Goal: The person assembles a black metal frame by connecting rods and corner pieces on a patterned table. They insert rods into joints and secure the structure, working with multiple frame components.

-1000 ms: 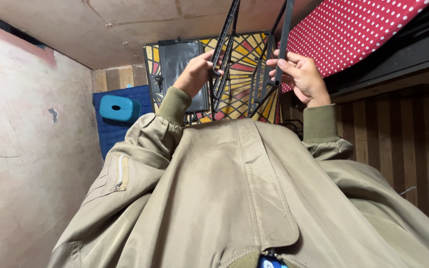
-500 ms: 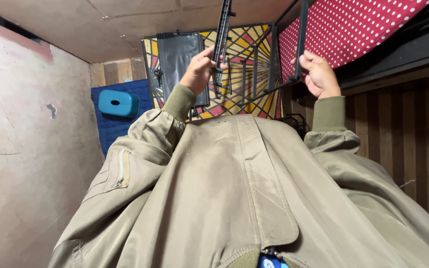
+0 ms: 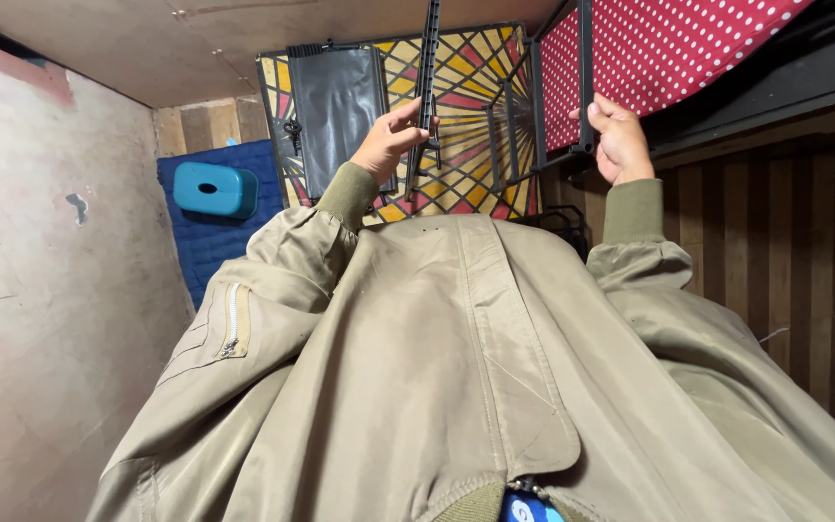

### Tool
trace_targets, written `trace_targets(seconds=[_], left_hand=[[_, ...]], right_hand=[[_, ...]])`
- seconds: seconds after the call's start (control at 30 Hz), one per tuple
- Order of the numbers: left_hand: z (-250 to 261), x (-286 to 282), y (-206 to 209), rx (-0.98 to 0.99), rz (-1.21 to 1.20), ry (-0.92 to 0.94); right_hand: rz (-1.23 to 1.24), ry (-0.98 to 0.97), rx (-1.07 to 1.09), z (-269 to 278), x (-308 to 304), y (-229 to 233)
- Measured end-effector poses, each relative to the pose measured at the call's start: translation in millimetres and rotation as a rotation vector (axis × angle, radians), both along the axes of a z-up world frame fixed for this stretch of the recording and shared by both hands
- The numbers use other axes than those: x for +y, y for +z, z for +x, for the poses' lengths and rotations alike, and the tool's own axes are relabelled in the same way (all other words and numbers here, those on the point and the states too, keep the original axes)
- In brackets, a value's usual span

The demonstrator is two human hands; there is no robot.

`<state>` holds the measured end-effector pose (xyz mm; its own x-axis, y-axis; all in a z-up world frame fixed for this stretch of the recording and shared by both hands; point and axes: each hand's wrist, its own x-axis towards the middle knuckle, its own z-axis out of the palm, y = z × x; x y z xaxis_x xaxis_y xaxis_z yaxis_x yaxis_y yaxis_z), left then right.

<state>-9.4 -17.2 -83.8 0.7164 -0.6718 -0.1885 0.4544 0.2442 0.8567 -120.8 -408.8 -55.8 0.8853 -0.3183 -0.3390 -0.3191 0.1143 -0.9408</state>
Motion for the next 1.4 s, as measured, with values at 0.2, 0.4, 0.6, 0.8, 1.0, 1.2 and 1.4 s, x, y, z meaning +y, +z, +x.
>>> trace_targets(seconds=[0.2, 0.4, 0.6, 0.8, 1.0, 1.2, 1.4], left_hand=[[-4, 7, 1, 0.022, 0.1, -0.034], [-7, 12, -1, 0.048, 0.132, -0.022], [-1, 17, -9, 0.036, 0.075, 0.033], [4, 15, -2, 0.035, 0.158, 0.026], [8, 14, 21, 0.038, 0.273, -0.015], [10, 20, 30, 0.103, 0.21, -0.039], [16, 12, 29, 0.096, 0.241, -0.104]], right_hand=[[0.042, -0.043, 0.058, -5, -2, -10], [0.101, 0.04, 0.071, -8, 32, 24], [0.046, 0.186, -0.006, -3, 97, 50], [0.013, 0.224, -0.066, 3, 137, 48], [-0.063, 0.239, -0.067, 3, 156, 42], [-0.042, 0.191, -0.057, 7, 177, 47], [0.121, 0.117, -0.083, 34, 175, 61]])
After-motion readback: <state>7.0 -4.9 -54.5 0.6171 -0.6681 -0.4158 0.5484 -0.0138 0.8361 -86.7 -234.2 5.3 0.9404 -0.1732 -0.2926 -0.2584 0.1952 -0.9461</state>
